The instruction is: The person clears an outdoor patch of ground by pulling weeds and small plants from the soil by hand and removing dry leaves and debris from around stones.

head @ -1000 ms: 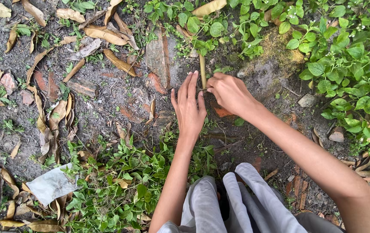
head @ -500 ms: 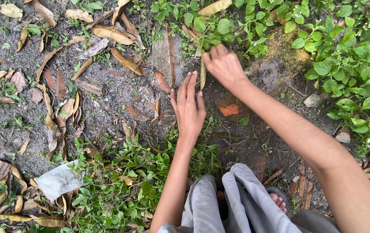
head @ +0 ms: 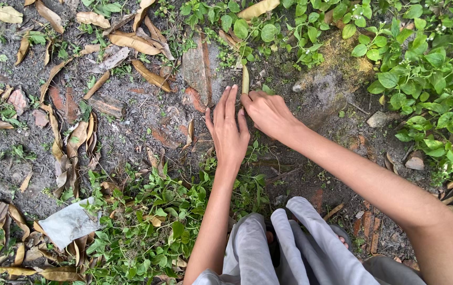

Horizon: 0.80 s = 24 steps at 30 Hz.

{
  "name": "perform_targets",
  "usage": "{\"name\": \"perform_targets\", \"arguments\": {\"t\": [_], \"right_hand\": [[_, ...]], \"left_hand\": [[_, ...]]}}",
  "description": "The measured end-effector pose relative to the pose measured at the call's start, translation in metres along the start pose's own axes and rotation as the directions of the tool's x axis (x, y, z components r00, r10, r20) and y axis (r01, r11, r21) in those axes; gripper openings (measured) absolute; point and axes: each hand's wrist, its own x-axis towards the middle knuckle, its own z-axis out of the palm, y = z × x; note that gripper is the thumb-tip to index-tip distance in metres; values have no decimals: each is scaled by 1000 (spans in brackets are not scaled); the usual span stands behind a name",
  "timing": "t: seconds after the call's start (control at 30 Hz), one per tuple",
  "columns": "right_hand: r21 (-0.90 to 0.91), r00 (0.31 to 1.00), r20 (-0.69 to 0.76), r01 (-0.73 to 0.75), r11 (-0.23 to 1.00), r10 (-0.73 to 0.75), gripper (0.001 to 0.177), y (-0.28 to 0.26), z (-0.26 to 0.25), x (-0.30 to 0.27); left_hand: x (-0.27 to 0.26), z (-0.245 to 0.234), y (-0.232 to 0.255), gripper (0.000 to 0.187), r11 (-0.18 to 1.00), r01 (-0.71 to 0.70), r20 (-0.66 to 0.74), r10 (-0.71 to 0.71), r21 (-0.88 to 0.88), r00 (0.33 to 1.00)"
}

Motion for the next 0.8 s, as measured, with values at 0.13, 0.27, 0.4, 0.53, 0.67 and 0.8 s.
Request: {"name": "perform_targets", "arguments": {"t": [0.13,0.27,0.4,0.53,0.67,0.8], "right_hand": [[-147,983,102,-135,980,151,42,36,-7,-2],[-321,988,-83,-152,935,132,40,93,-9,7],[-399,988,-68,-157,903,141,32,111,-3,8],[-387,973,-71,-231,893,220,17,120,8,10],[-317,971,-111,-237,918,212,21,137,13,9],[-406,966,-35,-246,880,254,28,130,17,2]], "left_hand": [[1,1,1,60,1000,2,-16,-2,-15,1000],[0,5,9,59,1000,-31,-1,31,-1,1000],[4,12,23,60,998,-57,44,58,-34,997],[9,15,36,60,993,-92,97,99,-71,990],[11,15,38,61,993,-100,111,107,-66,988],[7,15,32,59,994,-99,110,103,-43,989]]}}
